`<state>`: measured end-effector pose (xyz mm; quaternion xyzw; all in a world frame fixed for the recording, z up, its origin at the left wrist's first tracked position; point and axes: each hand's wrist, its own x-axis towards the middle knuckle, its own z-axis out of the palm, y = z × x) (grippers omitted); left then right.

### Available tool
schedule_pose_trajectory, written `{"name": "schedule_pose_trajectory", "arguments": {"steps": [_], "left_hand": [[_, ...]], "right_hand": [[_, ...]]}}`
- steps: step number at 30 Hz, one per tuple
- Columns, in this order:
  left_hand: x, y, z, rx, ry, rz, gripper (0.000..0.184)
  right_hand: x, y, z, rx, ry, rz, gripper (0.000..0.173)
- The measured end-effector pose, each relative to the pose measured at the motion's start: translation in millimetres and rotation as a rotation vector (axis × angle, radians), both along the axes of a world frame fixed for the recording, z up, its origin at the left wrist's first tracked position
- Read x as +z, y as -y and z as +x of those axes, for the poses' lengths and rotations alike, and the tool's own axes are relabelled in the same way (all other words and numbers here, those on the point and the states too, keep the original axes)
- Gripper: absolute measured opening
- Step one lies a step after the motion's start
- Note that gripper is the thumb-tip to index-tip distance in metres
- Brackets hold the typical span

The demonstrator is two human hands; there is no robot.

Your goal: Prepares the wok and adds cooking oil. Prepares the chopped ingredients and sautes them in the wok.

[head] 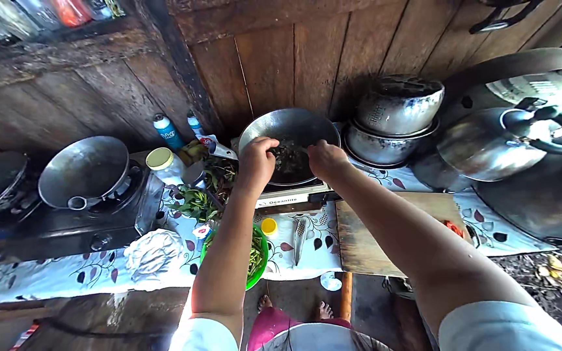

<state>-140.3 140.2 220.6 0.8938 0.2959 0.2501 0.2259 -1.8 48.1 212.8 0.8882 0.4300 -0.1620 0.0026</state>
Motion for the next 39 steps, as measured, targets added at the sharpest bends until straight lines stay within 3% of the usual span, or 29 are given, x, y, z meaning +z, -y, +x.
{"name": "schedule_pose_trajectory", "arguments": {"steps": [3,6,11,14,16,18,21,24,29,33,39], "left_hand": [[-12.1,3.7,12.5,0.032,-0.007,-0.011,0.028],[-16.9,15.8,20.4,0.020,0.053,-0.071,0.032],[-41.9,60.0,25.8,-0.158,0.080,-0.086,0.024],[-73.2,91.5,30.0,-0.267,-0.097,-0.199,0.024],[-103.7,106.2,43.9,-0.271,-0.234,-0.438,0.027],[-134.5,115.8,67.4,-0.150,-0.339,-0.904,0.042],[-174.7,124.1,102.3,0.118,-0.081,-1.537,0.058],[-188.2,129.3,126.4,0.248,0.232,-1.789,0.055],[-194.0,135.1,143.5,0.355,0.413,-1.762,0.032],[-191.9,139.4,146.3,0.376,0.397,-1.685,0.031],[-196.7,139.7,138.8,0.343,0.410,-1.707,0.033]], "right_hand": [[15.0,4.3,-4.1,0.051,-0.026,-0.062,0.023],[38.4,13.5,5.3,-0.029,-0.015,-0.045,0.018],[18.9,7.6,17.9,-0.027,0.012,-0.055,0.021],[15.0,13.4,23.7,0.038,0.069,-0.093,0.025],[20.4,18.9,29.0,0.011,0.106,-0.081,0.035],[27.5,22.0,30.9,0.006,0.147,-0.072,0.038],[36.7,27.0,22.1,0.026,0.128,-0.095,0.024],[42.3,32.1,13.3,0.047,0.099,-0.149,0.022],[49.1,41.4,13.1,-0.027,0.195,-0.182,0.015],[44.6,42.5,21.2,-0.070,0.226,-0.136,0.016],[30.2,45.3,20.3,-0.001,0.060,-0.093,0.021]]}}
